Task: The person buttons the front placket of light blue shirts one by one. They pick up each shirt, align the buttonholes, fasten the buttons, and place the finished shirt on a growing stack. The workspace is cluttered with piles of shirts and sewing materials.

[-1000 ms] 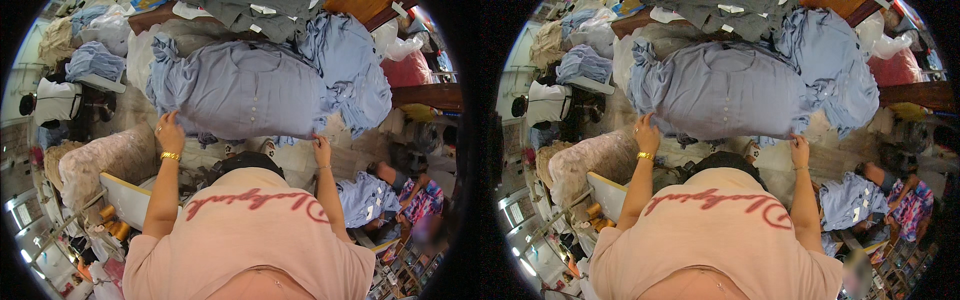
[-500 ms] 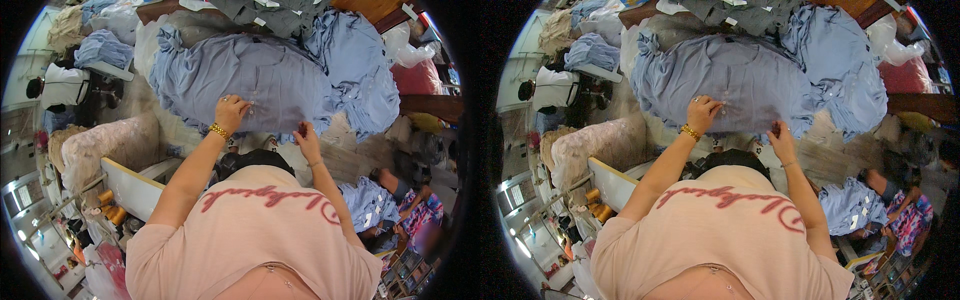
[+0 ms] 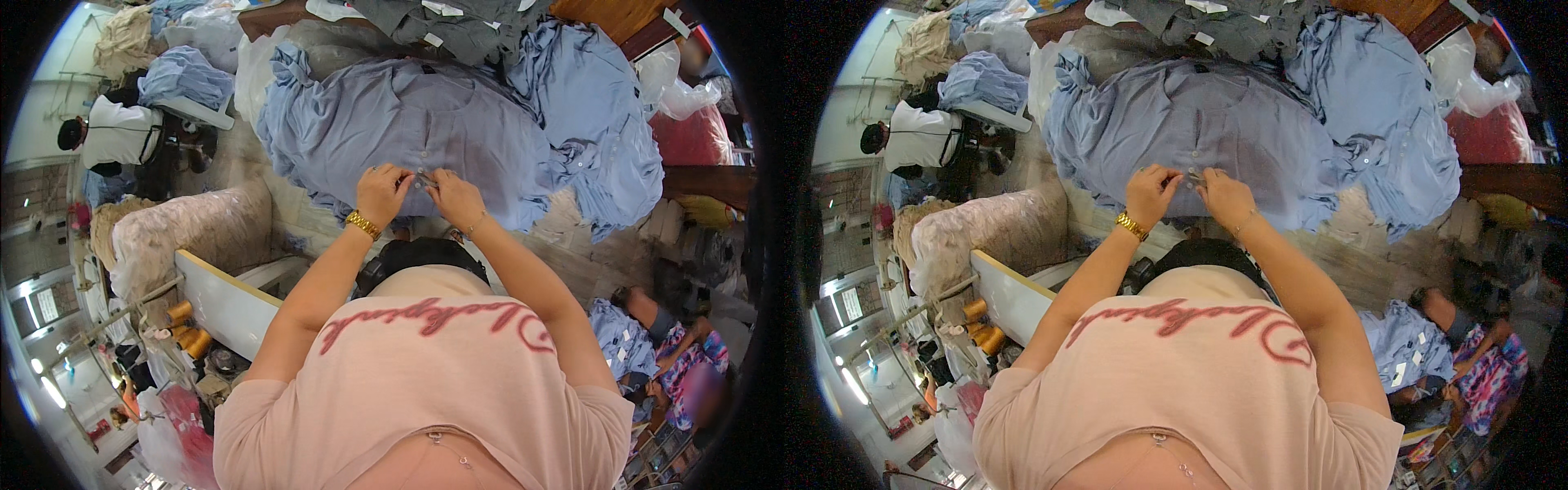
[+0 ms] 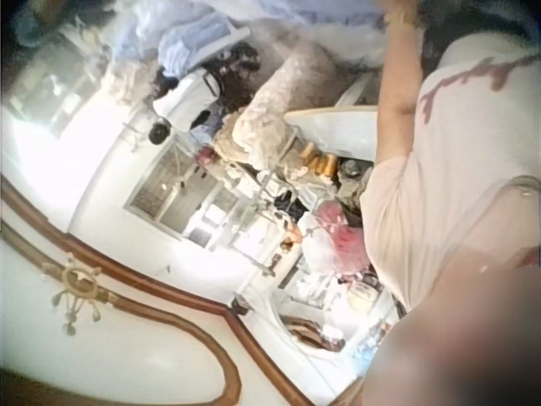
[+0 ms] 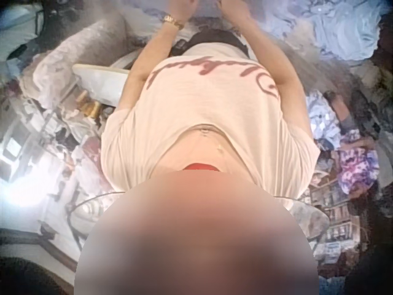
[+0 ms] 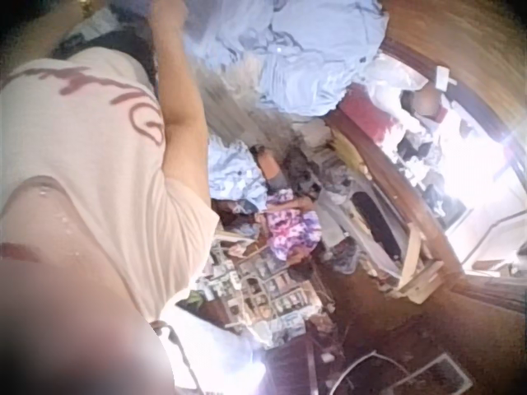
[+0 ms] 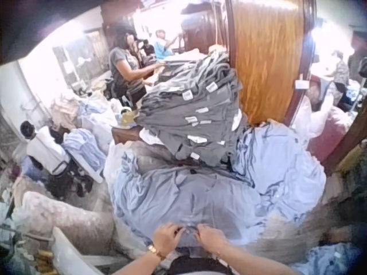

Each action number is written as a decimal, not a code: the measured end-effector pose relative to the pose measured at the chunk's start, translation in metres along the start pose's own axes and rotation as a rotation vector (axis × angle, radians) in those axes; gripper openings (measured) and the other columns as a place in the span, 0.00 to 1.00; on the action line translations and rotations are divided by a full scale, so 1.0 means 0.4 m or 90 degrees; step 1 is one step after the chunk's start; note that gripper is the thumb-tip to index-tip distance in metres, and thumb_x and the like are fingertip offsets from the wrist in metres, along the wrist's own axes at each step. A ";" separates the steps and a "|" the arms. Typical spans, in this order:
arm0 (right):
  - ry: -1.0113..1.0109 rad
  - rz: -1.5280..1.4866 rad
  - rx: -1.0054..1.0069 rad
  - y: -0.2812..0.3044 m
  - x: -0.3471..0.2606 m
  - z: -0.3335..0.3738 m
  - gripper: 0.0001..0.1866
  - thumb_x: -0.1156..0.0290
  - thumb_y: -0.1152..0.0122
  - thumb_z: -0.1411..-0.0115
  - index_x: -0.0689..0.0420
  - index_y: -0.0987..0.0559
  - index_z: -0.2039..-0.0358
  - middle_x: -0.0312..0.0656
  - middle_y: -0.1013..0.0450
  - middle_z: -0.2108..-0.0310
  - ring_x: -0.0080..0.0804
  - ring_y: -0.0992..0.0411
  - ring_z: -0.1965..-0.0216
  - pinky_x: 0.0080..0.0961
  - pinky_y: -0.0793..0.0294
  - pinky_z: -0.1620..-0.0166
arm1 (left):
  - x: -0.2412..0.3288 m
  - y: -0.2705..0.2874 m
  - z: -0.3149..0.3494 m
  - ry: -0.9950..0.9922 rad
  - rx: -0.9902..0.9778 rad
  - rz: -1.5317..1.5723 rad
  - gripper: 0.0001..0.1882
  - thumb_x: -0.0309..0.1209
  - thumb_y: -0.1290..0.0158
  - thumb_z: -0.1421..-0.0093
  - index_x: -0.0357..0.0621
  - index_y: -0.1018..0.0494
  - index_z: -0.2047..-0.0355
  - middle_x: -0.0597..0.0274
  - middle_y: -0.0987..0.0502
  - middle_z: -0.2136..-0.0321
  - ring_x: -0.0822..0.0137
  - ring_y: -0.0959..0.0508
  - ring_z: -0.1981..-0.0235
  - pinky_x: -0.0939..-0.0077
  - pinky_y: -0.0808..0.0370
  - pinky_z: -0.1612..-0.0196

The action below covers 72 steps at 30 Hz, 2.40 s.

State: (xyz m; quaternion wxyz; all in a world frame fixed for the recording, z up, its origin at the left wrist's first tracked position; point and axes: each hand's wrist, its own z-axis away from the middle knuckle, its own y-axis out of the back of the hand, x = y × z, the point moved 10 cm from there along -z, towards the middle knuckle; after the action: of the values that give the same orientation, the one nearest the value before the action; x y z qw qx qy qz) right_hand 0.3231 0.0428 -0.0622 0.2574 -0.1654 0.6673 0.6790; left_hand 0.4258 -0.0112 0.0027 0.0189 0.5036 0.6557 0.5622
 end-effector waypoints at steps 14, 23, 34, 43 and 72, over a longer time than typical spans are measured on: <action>-0.076 -0.077 0.087 0.039 0.069 -0.013 0.10 0.66 0.51 0.45 0.57 0.32 0.66 0.47 0.28 0.70 0.47 0.29 0.70 0.38 0.30 0.68 | -0.240 0.147 0.029 0.308 0.043 0.052 0.07 0.32 0.47 0.48 0.41 0.26 0.75 0.58 0.25 0.75 0.64 0.25 0.72 0.72 0.31 0.68; -0.009 -0.015 0.236 0.161 0.101 -0.112 0.09 0.67 0.46 0.49 0.55 0.28 0.67 0.41 0.30 0.74 0.41 0.30 0.71 0.34 0.30 0.69 | -0.383 0.307 0.078 0.257 0.092 -0.359 0.27 0.30 0.48 0.53 0.46 0.37 0.49 0.47 0.45 0.44 0.49 0.47 0.43 0.57 0.51 0.43; -0.189 -0.332 0.164 0.083 0.206 -0.056 0.11 0.65 0.43 0.51 0.61 0.27 0.73 0.46 0.29 0.76 0.42 0.31 0.74 0.34 0.35 0.71 | 0.029 -0.168 -0.090 -0.014 -0.245 0.123 0.09 0.31 0.45 0.52 0.45 0.29 0.70 0.57 0.30 0.70 0.56 0.28 0.70 0.66 0.30 0.68; -0.147 -0.344 0.140 0.095 0.209 -0.144 0.12 0.66 0.45 0.49 0.63 0.28 0.71 0.49 0.29 0.75 0.43 0.31 0.74 0.32 0.34 0.69 | -0.127 -0.274 -0.162 0.308 -0.321 0.248 0.08 0.30 0.45 0.52 0.39 0.29 0.75 0.58 0.25 0.78 0.64 0.24 0.76 0.73 0.29 0.73; -0.169 -0.391 0.044 0.046 0.148 -0.129 0.18 0.57 0.53 0.43 0.62 0.31 0.67 0.48 0.30 0.73 0.40 0.30 0.68 0.30 0.32 0.65 | -0.137 -0.183 -0.154 0.192 -0.304 0.259 0.11 0.34 0.54 0.43 0.38 0.27 0.74 0.57 0.24 0.80 0.64 0.23 0.77 0.74 0.29 0.72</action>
State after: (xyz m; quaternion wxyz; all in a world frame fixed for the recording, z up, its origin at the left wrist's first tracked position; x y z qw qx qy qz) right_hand 0.2584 -0.0001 -0.0836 0.5397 -0.2602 0.5698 0.5625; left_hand 0.3695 -0.0825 -0.0596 -0.0734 0.5168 0.3873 0.7599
